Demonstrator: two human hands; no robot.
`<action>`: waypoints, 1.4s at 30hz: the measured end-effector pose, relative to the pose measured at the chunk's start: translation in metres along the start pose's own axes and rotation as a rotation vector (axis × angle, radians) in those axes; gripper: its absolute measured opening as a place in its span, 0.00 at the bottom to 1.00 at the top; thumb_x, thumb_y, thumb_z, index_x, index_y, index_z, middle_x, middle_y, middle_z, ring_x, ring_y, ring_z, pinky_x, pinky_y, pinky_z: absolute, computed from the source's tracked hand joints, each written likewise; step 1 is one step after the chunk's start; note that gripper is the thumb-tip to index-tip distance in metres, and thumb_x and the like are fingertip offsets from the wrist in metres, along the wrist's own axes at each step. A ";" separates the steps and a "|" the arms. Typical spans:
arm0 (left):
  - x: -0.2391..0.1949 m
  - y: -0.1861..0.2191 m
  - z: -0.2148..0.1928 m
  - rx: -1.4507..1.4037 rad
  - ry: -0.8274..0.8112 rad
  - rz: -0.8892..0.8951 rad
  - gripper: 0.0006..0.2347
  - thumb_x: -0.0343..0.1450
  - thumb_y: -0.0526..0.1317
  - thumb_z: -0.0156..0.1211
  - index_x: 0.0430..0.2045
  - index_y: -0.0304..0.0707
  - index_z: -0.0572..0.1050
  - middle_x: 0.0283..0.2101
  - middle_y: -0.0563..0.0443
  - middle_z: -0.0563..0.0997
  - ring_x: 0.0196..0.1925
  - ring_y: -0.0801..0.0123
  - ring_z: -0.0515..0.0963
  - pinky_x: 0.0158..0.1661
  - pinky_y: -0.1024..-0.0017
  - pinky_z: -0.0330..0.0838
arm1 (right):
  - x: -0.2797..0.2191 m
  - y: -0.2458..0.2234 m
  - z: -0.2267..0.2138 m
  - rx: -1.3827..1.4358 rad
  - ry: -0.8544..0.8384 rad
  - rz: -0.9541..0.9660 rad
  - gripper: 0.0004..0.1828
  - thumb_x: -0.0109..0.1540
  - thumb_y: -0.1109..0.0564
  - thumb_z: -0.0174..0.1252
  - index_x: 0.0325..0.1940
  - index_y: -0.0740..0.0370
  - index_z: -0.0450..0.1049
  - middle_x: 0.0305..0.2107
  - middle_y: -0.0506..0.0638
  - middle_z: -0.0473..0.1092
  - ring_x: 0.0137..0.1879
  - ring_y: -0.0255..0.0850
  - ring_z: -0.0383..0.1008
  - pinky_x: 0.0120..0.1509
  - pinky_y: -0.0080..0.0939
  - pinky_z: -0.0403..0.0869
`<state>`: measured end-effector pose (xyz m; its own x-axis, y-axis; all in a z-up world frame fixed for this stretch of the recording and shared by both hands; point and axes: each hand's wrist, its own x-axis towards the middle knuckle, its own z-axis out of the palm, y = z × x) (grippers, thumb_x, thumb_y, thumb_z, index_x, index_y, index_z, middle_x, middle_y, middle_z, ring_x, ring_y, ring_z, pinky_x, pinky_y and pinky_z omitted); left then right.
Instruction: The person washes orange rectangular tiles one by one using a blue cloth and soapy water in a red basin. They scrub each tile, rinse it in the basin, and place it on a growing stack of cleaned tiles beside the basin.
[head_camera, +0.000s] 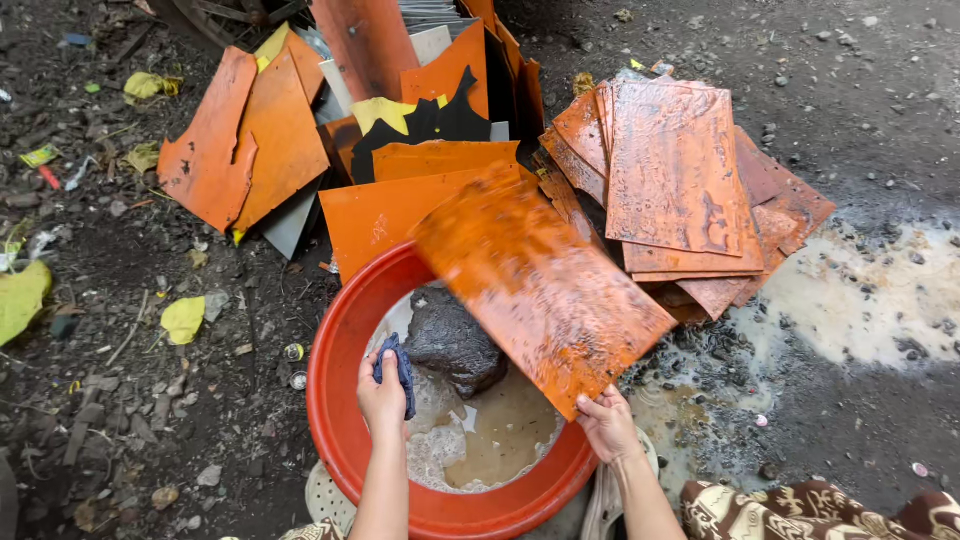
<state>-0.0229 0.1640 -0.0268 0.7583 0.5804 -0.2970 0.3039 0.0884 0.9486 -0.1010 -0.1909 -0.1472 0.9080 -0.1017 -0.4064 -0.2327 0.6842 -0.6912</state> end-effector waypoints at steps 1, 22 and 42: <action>0.003 0.000 -0.003 0.016 0.021 0.009 0.15 0.74 0.44 0.59 0.51 0.36 0.77 0.43 0.50 0.82 0.41 0.74 0.78 0.44 0.72 0.72 | 0.003 0.002 0.001 -0.020 0.009 0.049 0.22 0.59 0.69 0.55 0.57 0.59 0.70 0.49 0.51 0.76 0.52 0.43 0.77 0.53 0.51 0.77; 0.016 -0.007 0.084 0.173 -0.507 0.253 0.26 0.70 0.43 0.64 0.63 0.39 0.66 0.64 0.41 0.72 0.65 0.59 0.71 0.63 0.66 0.64 | 0.045 -0.027 0.162 -0.931 -0.113 -0.288 0.38 0.60 0.54 0.63 0.72 0.57 0.56 0.63 0.58 0.61 0.65 0.51 0.69 0.58 0.48 0.75; 0.014 -0.182 -0.024 0.239 0.443 0.058 0.15 0.64 0.24 0.56 0.45 0.22 0.67 0.43 0.40 0.73 0.42 0.60 0.77 0.46 0.65 0.73 | 0.028 0.012 0.041 -1.847 -0.772 -0.294 0.20 0.51 0.60 0.63 0.46 0.56 0.70 0.47 0.54 0.71 0.58 0.55 0.70 0.62 0.52 0.71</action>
<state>-0.0814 0.1759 -0.2014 0.4764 0.8709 -0.1206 0.4310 -0.1117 0.8954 -0.0644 -0.1556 -0.1425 0.7903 0.5612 -0.2461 0.3679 -0.7558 -0.5417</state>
